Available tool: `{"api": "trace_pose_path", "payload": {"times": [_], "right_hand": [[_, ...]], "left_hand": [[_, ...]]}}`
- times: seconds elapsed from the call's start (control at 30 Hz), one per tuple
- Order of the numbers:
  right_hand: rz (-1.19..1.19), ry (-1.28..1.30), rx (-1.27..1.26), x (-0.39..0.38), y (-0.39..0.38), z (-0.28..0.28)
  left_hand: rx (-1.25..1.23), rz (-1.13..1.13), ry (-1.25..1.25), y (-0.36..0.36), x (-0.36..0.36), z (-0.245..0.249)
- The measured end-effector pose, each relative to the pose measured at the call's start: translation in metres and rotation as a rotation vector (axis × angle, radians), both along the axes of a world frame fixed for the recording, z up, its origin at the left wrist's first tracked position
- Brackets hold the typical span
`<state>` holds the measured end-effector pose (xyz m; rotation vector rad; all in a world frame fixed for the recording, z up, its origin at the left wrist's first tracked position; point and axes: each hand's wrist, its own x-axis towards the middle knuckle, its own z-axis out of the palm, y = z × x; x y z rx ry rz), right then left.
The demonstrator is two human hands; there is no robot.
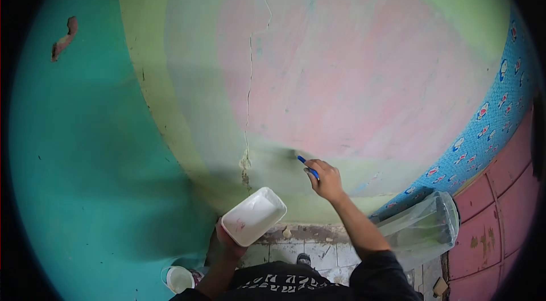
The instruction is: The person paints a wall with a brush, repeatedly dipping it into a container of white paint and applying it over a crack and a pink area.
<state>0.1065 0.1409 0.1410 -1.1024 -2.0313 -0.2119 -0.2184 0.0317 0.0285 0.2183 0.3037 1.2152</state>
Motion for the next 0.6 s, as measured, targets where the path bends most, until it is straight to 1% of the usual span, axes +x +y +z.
{"api": "trace_pose_path", "payload": {"times": [0.03, 0.07, 0.17, 0.2, 0.23, 0.3, 0.37, 0.4, 0.43, 0.5, 0.57, 0.6], "right_hand": [[-0.031, 0.149, -0.076, -0.003, -0.01, -0.019], [-0.074, 0.338, -0.116, -0.005, -0.018, -0.037], [-0.146, 1.04, -0.259, -0.007, -0.038, -0.069], [-0.167, 1.205, -0.249, -0.008, -0.05, -0.06], [-0.192, 1.372, -0.238, -0.007, -0.063, -0.037], [-0.229, 1.43, -0.207, 0.008, -0.084, -0.006], [-0.178, 1.494, -0.172, 0.027, -0.099, 0.008], [-0.111, 1.469, -0.127, 0.032, -0.105, 0.016], [-0.044, 1.44, -0.076, 0.037, -0.111, 0.024], [-0.065, 1.43, -0.098, 0.04, -0.12, 0.032], [-0.071, 1.386, -0.134, 0.046, -0.124, 0.034], [-0.084, 1.392, -0.145, 0.049, -0.126, 0.034]], "left_hand": [[-0.015, -0.015, -0.027, 0.001, 0.001, 0.004], [0.036, -0.027, -0.006, 0.001, 0.003, 0.01], [0.094, -0.099, 0.008, 0.013, 0.004, 0.001], [0.079, -0.076, 0.037, 0.014, 0.008, 0.007], [0.063, -0.051, 0.07, 0.017, 0.015, 0.014], [0.106, -0.018, 0.182, 0.03, 0.022, -0.001], [0.122, -0.011, 0.142, 0.038, 0.034, -0.007], [0.109, -0.011, 0.148, 0.042, 0.043, 0.001], [0.093, -0.027, 0.109, 0.044, 0.053, 0.008], [0.059, -0.06, 0.031, 0.047, 0.072, 0.022], [0.046, -0.145, -0.257, 0.052, 0.092, 0.024], [0.141, -0.161, -0.228, 0.052, 0.106, 0.029]]}}
